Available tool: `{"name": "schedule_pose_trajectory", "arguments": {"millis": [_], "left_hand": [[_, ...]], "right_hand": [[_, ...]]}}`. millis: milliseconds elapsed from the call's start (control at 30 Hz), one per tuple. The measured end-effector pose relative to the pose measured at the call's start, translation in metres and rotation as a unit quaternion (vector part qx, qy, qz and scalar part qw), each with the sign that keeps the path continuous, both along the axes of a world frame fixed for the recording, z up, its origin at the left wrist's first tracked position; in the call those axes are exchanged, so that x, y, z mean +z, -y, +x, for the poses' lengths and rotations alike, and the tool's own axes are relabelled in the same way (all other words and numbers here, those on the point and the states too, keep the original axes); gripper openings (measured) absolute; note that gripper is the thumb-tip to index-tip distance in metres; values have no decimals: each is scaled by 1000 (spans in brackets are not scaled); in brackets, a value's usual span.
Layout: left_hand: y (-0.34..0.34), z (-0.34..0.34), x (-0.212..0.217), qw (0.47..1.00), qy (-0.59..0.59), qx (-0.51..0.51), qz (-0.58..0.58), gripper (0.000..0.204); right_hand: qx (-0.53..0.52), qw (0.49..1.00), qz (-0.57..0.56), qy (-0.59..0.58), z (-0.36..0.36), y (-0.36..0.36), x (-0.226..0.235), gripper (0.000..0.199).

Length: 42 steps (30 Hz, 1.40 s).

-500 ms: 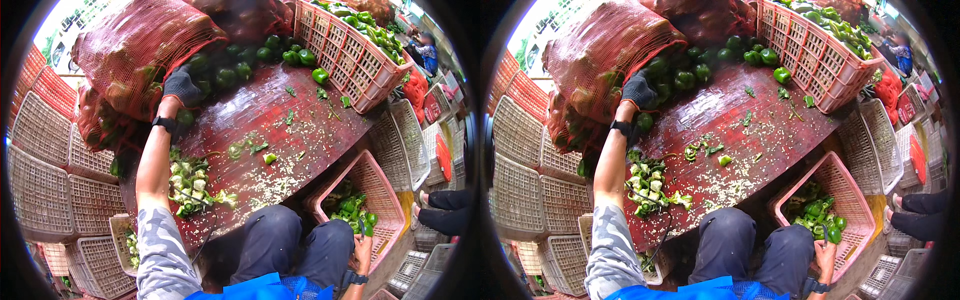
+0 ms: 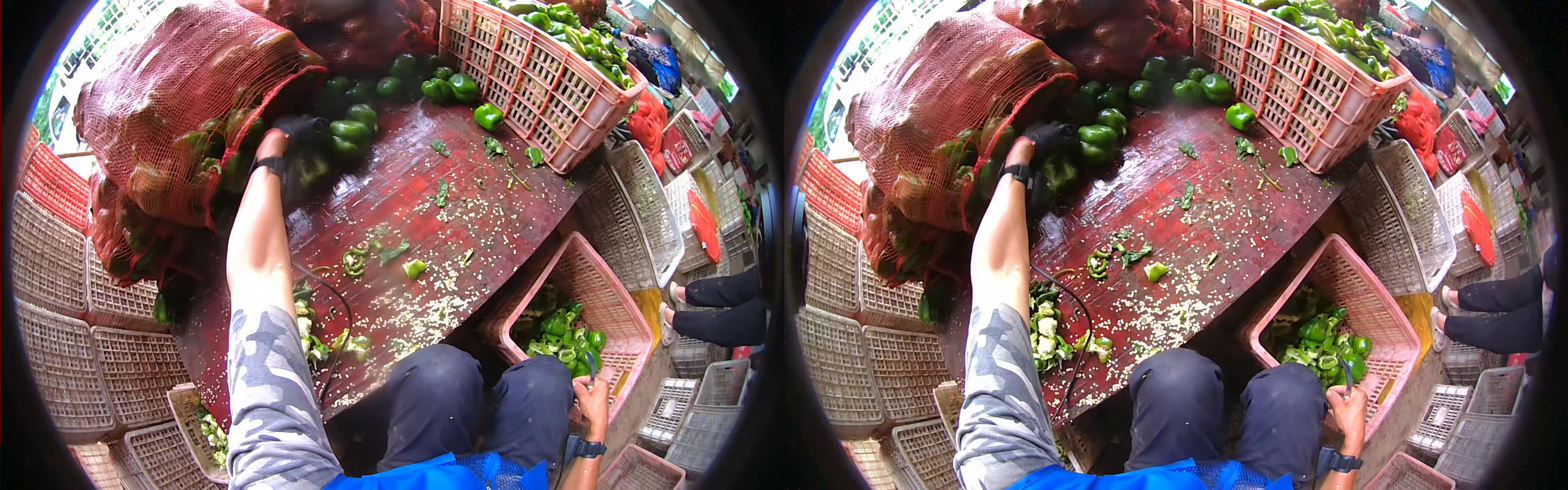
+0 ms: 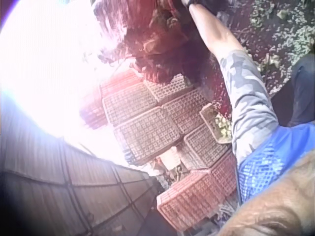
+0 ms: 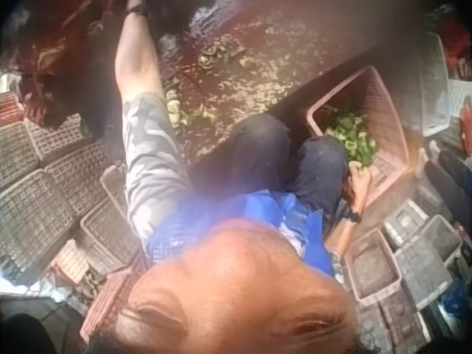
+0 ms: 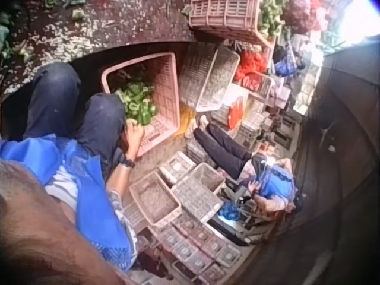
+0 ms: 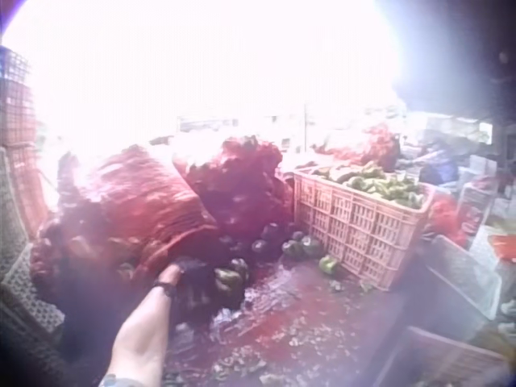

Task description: Sort and trim stems or damaged parts from green bell peppers using a knife.

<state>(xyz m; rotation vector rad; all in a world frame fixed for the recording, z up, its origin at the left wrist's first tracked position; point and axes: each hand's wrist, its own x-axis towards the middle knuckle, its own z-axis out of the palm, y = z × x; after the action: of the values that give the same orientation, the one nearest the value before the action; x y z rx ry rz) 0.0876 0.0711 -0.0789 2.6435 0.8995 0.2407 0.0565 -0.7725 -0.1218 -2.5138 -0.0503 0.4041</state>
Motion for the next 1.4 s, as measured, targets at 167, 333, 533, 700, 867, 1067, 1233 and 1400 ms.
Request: {"name": "schedule_pose_trajectory", "arguments": {"millis": [167,333,533,700,867,1067,1233,1400], "left_hand": [[37,-8,-18,991,-24,19,-131,85],[67,-32,-6,972,32,-92,-215,91],[87,-66,38,926,51,-168,-335,60],[28,-51,55,993,0,34,116,69],[27,-30,7,994,-53,-65,73,56],[73,-11,33,980,-103,-130,-108,45],[98,32,-10,949,119,-234,177,64],[88,66,-47,957,96,-228,-153,82]], "right_hand": [[-5,1000,3,-29,1,2,-3,18],[29,1000,2,-1,5,-4,-10,17],[63,997,-4,41,2,-9,-11,16],[22,999,-23,-18,1,-15,4,15],[37,999,-8,19,-1,-17,4,17],[3,1000,-13,-19,0,-10,-1,16],[70,996,46,-22,-3,-7,-8,16],[38,995,53,-79,-4,0,-16,20]]}}
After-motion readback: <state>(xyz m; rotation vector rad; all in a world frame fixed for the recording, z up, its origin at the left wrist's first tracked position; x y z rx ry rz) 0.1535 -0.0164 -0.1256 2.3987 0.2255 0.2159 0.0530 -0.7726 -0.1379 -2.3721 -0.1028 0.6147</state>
